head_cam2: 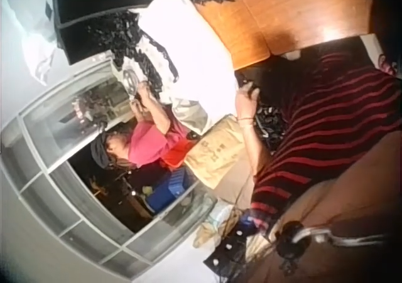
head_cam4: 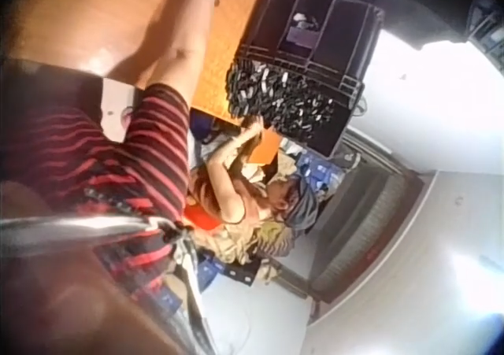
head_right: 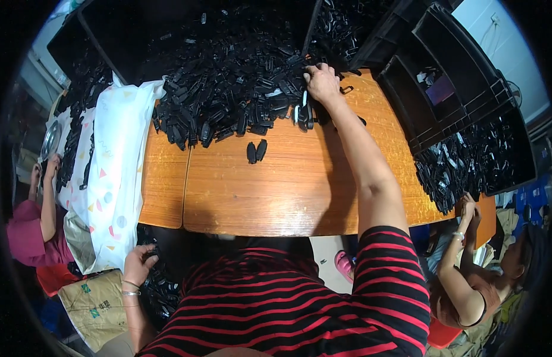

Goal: Manually assembling or sorting small black plastic hardware components at a wooden workbench.

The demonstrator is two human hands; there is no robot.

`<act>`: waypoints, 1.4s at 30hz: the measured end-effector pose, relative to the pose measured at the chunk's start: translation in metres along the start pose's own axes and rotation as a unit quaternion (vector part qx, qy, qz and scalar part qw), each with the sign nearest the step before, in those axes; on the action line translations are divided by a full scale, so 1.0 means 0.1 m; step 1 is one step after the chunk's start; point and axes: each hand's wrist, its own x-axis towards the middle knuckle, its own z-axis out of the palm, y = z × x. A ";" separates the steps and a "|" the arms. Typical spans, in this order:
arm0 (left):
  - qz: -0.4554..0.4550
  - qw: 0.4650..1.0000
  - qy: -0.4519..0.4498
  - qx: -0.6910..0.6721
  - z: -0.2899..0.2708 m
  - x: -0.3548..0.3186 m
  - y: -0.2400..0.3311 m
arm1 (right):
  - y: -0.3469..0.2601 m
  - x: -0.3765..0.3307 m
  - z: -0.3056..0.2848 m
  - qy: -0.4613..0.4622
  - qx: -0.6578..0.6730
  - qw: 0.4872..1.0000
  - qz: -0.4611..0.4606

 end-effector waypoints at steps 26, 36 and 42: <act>0.419 0.887 0.190 -0.039 0.69 1.97 2.42 | -0.52 -1.31 -0.34 -0.051 0.111 0.980 -0.154; 0.463 0.872 0.126 -0.092 0.53 1.49 2.08 | -0.56 -1.67 -0.81 0.005 0.130 0.964 -0.233; 0.339 0.886 0.138 -0.285 0.58 1.29 1.90 | -0.80 -2.39 -1.24 -0.123 0.133 0.964 -0.195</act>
